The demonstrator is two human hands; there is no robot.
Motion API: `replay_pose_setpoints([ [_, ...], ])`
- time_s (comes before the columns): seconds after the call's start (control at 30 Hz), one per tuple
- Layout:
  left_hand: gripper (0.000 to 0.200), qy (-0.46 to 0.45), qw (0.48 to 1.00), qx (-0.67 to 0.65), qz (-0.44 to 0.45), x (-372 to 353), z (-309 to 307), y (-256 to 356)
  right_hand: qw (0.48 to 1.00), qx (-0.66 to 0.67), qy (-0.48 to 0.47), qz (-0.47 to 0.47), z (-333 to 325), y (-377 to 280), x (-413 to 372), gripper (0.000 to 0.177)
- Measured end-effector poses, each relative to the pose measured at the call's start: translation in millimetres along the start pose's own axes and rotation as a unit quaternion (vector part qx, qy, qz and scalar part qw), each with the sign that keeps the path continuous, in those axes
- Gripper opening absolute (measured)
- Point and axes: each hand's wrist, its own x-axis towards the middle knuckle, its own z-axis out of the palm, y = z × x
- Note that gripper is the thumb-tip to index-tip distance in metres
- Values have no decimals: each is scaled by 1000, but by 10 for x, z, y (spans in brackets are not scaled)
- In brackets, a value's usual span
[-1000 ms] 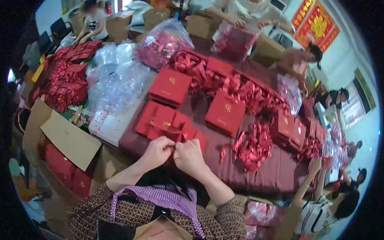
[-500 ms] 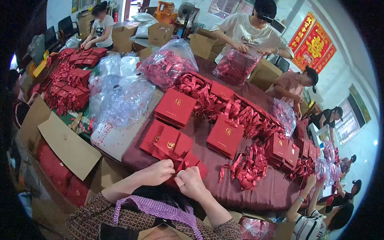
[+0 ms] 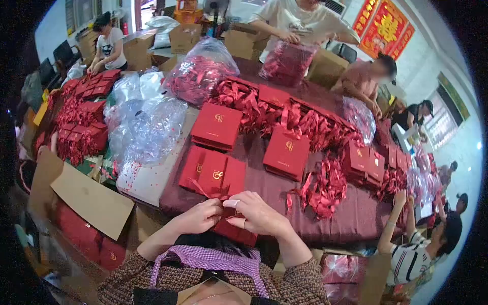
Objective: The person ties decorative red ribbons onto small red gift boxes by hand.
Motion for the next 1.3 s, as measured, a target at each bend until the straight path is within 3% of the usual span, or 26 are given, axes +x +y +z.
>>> replay_pose_setpoints([
  [0.17, 7, -5, 997, 76, -26, -20, -129, -83, 996, 89, -27, -12, -113, -56, -91, 49],
  [0.47, 15, -44, 999, 27, -18, 102, -47, 166, 993, -83, 64, -46, 17, 53, 36, 41],
  [0.53, 12, -68, 994, -11, -90, 70, -93, 174, 992, -76, 94, -41, 56, 102, 14, 33],
  [0.6, 10, -75, 994, -28, -76, 71, -95, 156, 997, 4, 48, -59, 71, 123, -16, 25],
  [0.67, 8, -70, 992, -70, -72, 93, -110, 179, 993, 42, 85, -74, 127, 131, -36, 24],
  [0.73, 6, -60, 994, -82, -51, 101, -86, 139, 992, 68, 59, -93, 91, 105, -44, 23],
  [0.77, 4, -79, 993, -29, -86, 93, -149, 100, 990, 80, 55, -101, 99, 122, -53, 25],
  [0.8, 5, -44, 986, -87, -137, 31, -163, -52, 990, 86, 60, -97, 99, 126, -72, 25],
  [0.83, 8, 17, 976, -139, -169, 81, -224, 7, 988, 99, 52, -107, 82, 125, -100, 26],
  [0.87, 10, 81, 914, -297, -265, 12, -293, -107, 986, 111, 43, -119, 57, 123, -129, 27],
  [0.93, 10, 159, 866, -389, -271, 24, -378, -112, 986, 119, 59, -101, 25, 134, -177, 28],
  [1.07, 23, 132, 771, -547, -299, 56, -229, -134, 985, 114, 94, -91, 59, 166, -171, 28],
  [1.13, 33, 179, 752, -566, -287, 119, -36, 29, 979, 129, 131, -91, 100, 165, -140, 28],
  [1.17, 43, 181, 783, -520, -289, 16, 41, -25, 978, 130, 134, -89, 107, 165, -124, 28],
  [1.23, 43, 107, 866, -434, -225, 189, 26, 370, 961, 167, 197, -99, 111, 166, -115, 28],
  [1.27, 37, 27, 840, -500, -209, 172, -29, 300, 955, 193, 203, -95, 113, 195, -126, 27],
  [1.3, 33, 25, 882, -431, -187, 144, -23, 250, 955, 193, 204, -92, 142, 217, -139, 27],
])
